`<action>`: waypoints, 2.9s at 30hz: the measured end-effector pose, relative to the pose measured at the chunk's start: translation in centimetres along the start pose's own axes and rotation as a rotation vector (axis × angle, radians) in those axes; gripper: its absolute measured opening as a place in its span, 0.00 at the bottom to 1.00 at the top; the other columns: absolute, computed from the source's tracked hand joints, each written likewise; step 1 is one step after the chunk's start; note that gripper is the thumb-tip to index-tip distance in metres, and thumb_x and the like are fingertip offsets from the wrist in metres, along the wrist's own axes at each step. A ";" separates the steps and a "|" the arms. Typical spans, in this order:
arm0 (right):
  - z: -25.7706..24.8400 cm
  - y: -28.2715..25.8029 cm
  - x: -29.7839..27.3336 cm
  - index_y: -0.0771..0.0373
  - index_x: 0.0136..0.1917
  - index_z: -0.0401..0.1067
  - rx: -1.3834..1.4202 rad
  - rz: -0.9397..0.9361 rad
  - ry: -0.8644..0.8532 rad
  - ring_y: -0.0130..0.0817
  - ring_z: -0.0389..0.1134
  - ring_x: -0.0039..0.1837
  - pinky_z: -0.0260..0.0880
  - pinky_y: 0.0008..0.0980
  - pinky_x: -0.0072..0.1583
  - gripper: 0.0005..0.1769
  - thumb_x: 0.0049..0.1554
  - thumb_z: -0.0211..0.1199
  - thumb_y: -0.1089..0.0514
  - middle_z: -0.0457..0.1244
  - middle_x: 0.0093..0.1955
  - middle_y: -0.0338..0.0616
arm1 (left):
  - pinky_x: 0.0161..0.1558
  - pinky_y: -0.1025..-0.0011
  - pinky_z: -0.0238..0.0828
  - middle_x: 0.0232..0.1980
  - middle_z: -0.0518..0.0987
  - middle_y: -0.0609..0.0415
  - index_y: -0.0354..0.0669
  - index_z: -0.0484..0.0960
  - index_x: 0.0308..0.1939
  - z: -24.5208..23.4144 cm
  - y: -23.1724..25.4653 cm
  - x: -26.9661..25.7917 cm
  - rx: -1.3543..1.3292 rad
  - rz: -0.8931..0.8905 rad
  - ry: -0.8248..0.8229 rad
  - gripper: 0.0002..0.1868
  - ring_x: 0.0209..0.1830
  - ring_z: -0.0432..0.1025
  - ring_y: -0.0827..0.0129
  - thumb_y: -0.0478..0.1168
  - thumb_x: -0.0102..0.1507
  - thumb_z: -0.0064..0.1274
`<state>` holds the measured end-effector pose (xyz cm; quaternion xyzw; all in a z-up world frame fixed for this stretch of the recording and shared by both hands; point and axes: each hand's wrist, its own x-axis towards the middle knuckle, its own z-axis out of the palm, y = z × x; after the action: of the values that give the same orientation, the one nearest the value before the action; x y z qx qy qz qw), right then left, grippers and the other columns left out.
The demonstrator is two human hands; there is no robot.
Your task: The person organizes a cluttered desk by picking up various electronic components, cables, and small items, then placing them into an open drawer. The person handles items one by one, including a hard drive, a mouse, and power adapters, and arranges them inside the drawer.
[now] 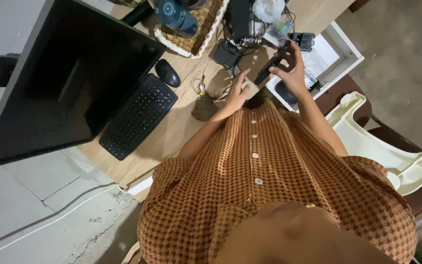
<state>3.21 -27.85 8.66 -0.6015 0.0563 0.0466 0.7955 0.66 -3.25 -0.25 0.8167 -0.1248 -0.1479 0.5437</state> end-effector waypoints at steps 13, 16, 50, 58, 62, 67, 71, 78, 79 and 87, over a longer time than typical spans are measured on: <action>-10.1 1.6 -3.5 0.53 0.85 0.44 -0.128 -0.258 0.393 0.41 0.60 0.77 0.73 0.43 0.74 0.56 0.58 0.75 0.76 0.54 0.78 0.49 | 0.77 0.61 0.56 0.78 0.64 0.43 0.43 0.58 0.78 4.7 5.9 0.8 -0.015 0.074 -0.161 0.33 0.79 0.60 0.52 0.35 0.70 0.50; -11.6 1.8 -4.3 0.53 0.85 0.44 -0.223 -0.256 0.467 0.43 0.60 0.79 0.73 0.45 0.77 0.57 0.58 0.80 0.72 0.55 0.79 0.50 | 0.78 0.59 0.53 0.79 0.61 0.42 0.41 0.55 0.78 6.5 5.1 1.4 0.005 0.106 -0.205 0.35 0.81 0.56 0.50 0.34 0.69 0.52; -13.0 12.4 -1.8 0.64 0.79 0.58 -1.390 0.127 -0.013 0.56 0.56 0.68 0.56 0.59 0.67 0.61 0.39 0.80 0.43 0.58 0.68 0.53 | 0.80 0.57 0.45 0.80 0.52 0.32 0.30 0.44 0.79 12.8 1.3 5.9 0.259 0.080 -0.331 0.44 0.82 0.48 0.41 0.31 0.63 0.52; -13.4 13.0 -2.1 0.69 0.79 0.53 -1.276 0.180 0.014 0.61 0.55 0.69 0.57 0.56 0.69 0.64 0.40 0.82 0.44 0.56 0.69 0.62 | 0.80 0.57 0.45 0.81 0.51 0.33 0.31 0.44 0.79 12.6 1.8 5.5 0.281 0.069 -0.359 0.44 0.82 0.47 0.43 0.31 0.64 0.51; -12.9 10.2 -1.9 0.76 0.82 0.43 -0.961 0.126 0.124 0.63 0.55 0.69 0.56 0.53 0.73 0.64 0.47 0.79 0.50 0.55 0.68 0.65 | 0.80 0.56 0.44 0.81 0.51 0.35 0.33 0.44 0.79 12.2 2.7 5.3 0.272 0.118 -0.338 0.44 0.82 0.47 0.43 0.32 0.65 0.52; -11.3 4.9 -0.9 0.70 0.83 0.48 -0.955 -0.277 0.251 0.63 0.49 0.82 0.49 0.50 0.81 0.48 0.56 0.68 0.69 0.50 0.80 0.63 | 0.78 0.56 0.49 0.82 0.55 0.39 0.39 0.48 0.81 11.1 4.1 5.3 0.269 0.121 -0.242 0.43 0.82 0.52 0.45 0.32 0.65 0.51; -10.5 1.7 1.2 0.65 0.81 0.55 -1.087 -0.327 0.080 0.59 0.48 0.83 0.49 0.51 0.81 0.47 0.51 0.65 0.73 0.54 0.81 0.53 | 0.80 0.56 0.48 0.81 0.57 0.40 0.39 0.50 0.80 10.8 4.4 5.7 0.219 0.152 -0.179 0.41 0.81 0.53 0.45 0.30 0.65 0.50; -10.7 0.1 3.7 0.63 0.78 0.61 -1.205 -0.336 -0.082 0.58 0.54 0.77 0.53 0.52 0.76 0.47 0.46 0.68 0.70 0.58 0.74 0.52 | 0.80 0.57 0.48 0.80 0.58 0.39 0.38 0.52 0.79 10.7 4.3 6.3 0.221 0.187 -0.140 0.40 0.81 0.53 0.45 0.29 0.64 0.49; -11.2 0.2 3.5 0.63 0.78 0.61 -1.130 -0.293 -0.090 0.58 0.55 0.75 0.56 0.50 0.75 0.47 0.46 0.68 0.70 0.58 0.72 0.54 | 0.80 0.57 0.48 0.80 0.58 0.39 0.38 0.53 0.79 10.7 4.4 6.3 0.222 0.181 -0.139 0.40 0.81 0.53 0.45 0.29 0.64 0.49; -16.0 5.0 -0.5 0.65 0.72 0.64 -0.780 -0.113 0.349 0.57 0.62 0.69 0.64 0.45 0.71 0.38 0.53 0.77 0.64 0.61 0.67 0.57 | 0.79 0.57 0.48 0.81 0.57 0.38 0.36 0.50 0.79 11.0 5.4 5.6 0.246 0.151 -0.241 0.39 0.82 0.51 0.45 0.30 0.66 0.49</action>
<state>1.49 -41.93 -0.32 -0.8582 0.1351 -0.0817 0.4885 1.42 -16.69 0.13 0.8417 -0.2668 -0.1870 0.4305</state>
